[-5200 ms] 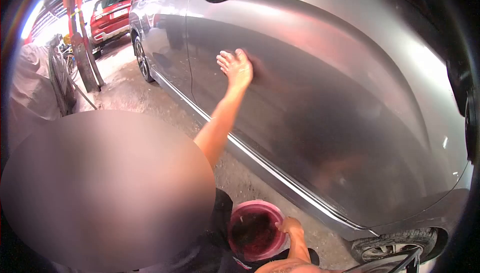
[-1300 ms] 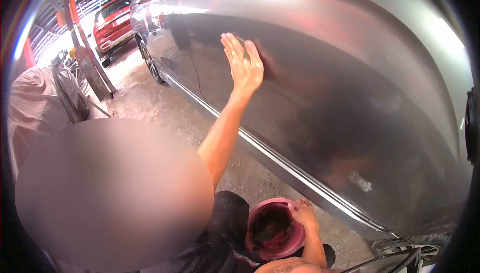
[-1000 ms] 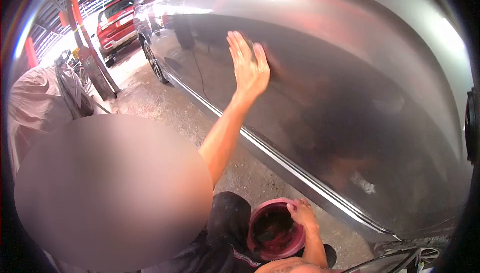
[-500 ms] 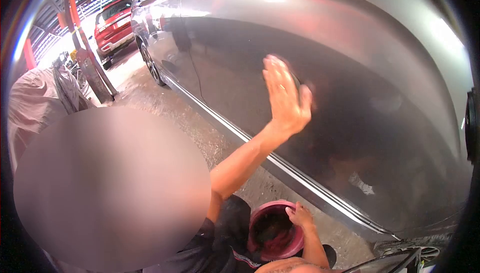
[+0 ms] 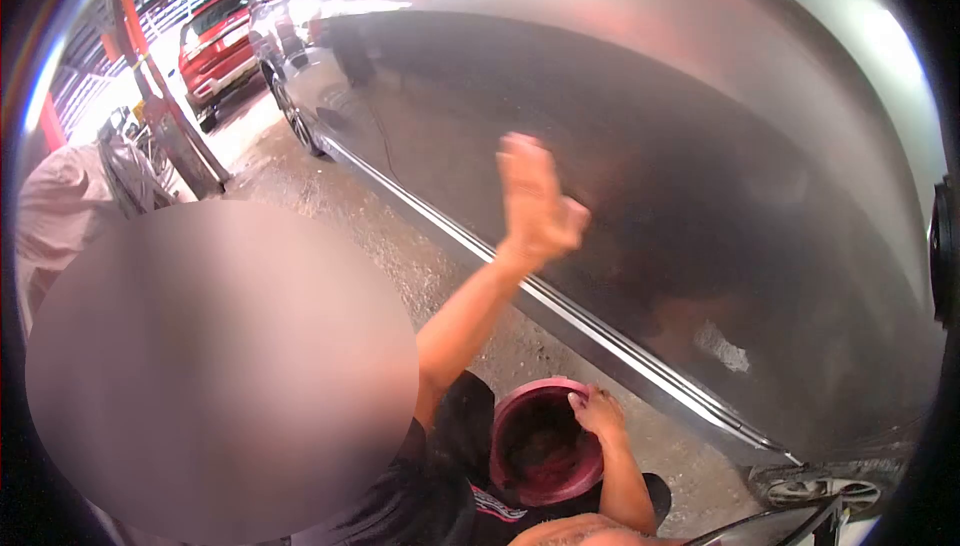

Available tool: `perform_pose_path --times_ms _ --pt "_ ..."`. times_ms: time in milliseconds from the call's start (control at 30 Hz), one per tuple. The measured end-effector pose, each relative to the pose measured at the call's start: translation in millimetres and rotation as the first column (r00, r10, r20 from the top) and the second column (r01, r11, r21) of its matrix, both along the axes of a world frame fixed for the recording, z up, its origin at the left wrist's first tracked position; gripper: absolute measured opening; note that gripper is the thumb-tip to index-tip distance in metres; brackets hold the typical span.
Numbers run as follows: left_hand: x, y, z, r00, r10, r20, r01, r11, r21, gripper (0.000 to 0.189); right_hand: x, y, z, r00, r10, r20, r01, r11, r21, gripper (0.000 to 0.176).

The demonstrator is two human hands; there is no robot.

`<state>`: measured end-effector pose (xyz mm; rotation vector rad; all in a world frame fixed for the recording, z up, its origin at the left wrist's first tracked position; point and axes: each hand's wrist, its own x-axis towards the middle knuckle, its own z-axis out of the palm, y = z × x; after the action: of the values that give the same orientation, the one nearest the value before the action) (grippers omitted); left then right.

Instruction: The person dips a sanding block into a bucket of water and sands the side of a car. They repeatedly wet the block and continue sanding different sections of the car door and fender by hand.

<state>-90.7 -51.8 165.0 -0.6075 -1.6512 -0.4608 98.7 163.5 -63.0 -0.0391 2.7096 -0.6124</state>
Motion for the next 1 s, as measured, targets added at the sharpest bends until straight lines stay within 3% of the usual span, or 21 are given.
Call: perform_pose_path --times_ms 33,67,100,133,167,233,267,300,333,367,433,500,567,667,700,733,833,867,900,967,1000 --pt "-14.0 -24.2 4.0 0.999 0.025 0.036 -0.03 0.987 0.157 0.081 -2.3 -1.4 0.3 0.999 -0.043 -0.007 0.042 0.999 -0.021 0.059" --pt "-34.7 -44.1 13.4 0.995 -0.057 0.087 0.01 0.881 0.474 0.071 1.5 1.3 1.1 0.997 -0.036 -0.061 0.034 0.999 -0.032 0.054" --pt "-84.4 -104.2 4.6 0.937 -0.111 0.331 -0.155 0.718 0.679 0.065 7.5 5.9 0.9 0.998 -0.039 -0.045 0.038 0.999 -0.014 0.054" --pt "-72.2 -124.4 52.0 0.803 -0.507 0.313 -0.245 0.199 0.949 0.069 6.4 10.1 2.1 0.999 -0.016 -0.03 0.016 1.0 0.009 0.053" --pt "-66.3 -118.7 66.4 0.828 -0.478 0.293 -0.257 0.14 0.956 0.072 -2.9 8.4 2.1 1.0 0.008 -0.029 -0.007 1.0 0.017 0.051" --pt "-86.1 -98.8 30.9 0.861 -0.486 0.147 -0.01 0.272 0.962 0.07 -11.7 4.1 -16.9 0.997 -0.012 -0.082 0.008 0.998 -0.06 0.047" --pt "-57.6 -38.9 2.7 0.94 0.125 0.316 -0.285 0.797 0.533 0.064 -15.9 3.2 -28.1 0.995 -0.027 -0.099 0.021 0.998 -0.053 0.046" --pt "-0.2 30.9 15.6 0.993 -0.008 0.121 -0.055 0.858 0.511 0.07 -18.1 2.7 -34.7 0.992 -0.043 -0.117 0.039 0.998 -0.041 0.045" --pt "24.4 63.5 -11.7 0.992 -0.066 0.109 0.026 0.942 0.334 0.071 -15.8 -0.4 -25.8 0.982 -0.066 -0.175 0.073 0.997 0.038 0.046" --pt "33.6 79.5 -44.8 0.982 -0.088 0.167 0.063 0.987 0.147 0.077 -10.0 -0.4 -27.6 0.986 -0.062 -0.155 0.069 0.997 0.045 0.046" --pt "7.0 30.9 -65.5 0.994 0.01 0.104 0.008 0.986 -0.168 0.087 -11.9 7.1 -30.3 0.889 0.059 -0.455 -0.023 0.996 0.085 0.05" --pt "-21.4 -30.9 -24.6 0.989 -0.092 0.119 0.058 0.964 0.26 0.084 -11.9 7.0 -34.4 0.873 0.038 -0.486 0.006 0.996 0.089 0.055" --pt "-49.7 -85.1 19.1 0.883 -0.219 0.415 -0.146 0.713 0.686 0.061 -12.8 -1.8 -7.2 0.984 -0.165 -0.066 0.161 0.985 -0.057 0.061" --pt "-21.8 -21.6 19.8 0.937 -0.232 0.262 -0.006 0.739 0.674 0.062 -22.1 2.4 -20.1 0.986 -0.132 -0.104 0.131 0.991 -0.025 0.068" --pt "3.9 14.3 4.0 0.976 -0.033 0.213 -0.05 0.927 0.373 0.07 -31.3 2.5 -18.9 0.985 -0.131 -0.116 0.129 0.991 -0.025 0.068" --pt "7.4 9.5 -4.8 0.975 -0.028 0.221 -0.058 0.927 0.372 0.07 -30.7 1.6 -17.3 0.992 -0.106 -0.074 0.104 0.994 -0.033 0.07" --pt "6.7 -7.1 -29.5 0.977 -0.007 0.214 0.003 1.0 0.02 0.081 -28.6 2.8 -18.1 0.991 -0.083 -0.1 0.082 0.996 -0.021 0.069" --pt "-2.4 -20.9 -7.8 0.975 -0.025 0.223 -0.026 0.974 0.223 0.068 -28.3 1.1 -19.9 0.991 -0.101 -0.09 0.1 0.995 -0.01 0.068" --pt "1.8 -17.5 2.3 0.972 -0.025 0.235 -0.028 0.975 0.222 0.068 -23.1 -0.1 -22.4 0.991 -0.115 -0.07 0.116 0.993 0.005 0.067" --pt "9.5 -1.7 20.7 0.891 -0.175 0.42 -0.104 0.82 0.563 0.062 -25.1 -0.1 -23.4 0.989 -0.117 -0.09 0.118 0.993 0.009 0.066" --pt "10.3 8.1 3.5 0.905 -0.132 0.405 -0.109 0.848 0.519 0.067 -24.7 -0.1 -22.3 0.989 -0.111 -0.1 0.112 0.994 0.009 0.064"
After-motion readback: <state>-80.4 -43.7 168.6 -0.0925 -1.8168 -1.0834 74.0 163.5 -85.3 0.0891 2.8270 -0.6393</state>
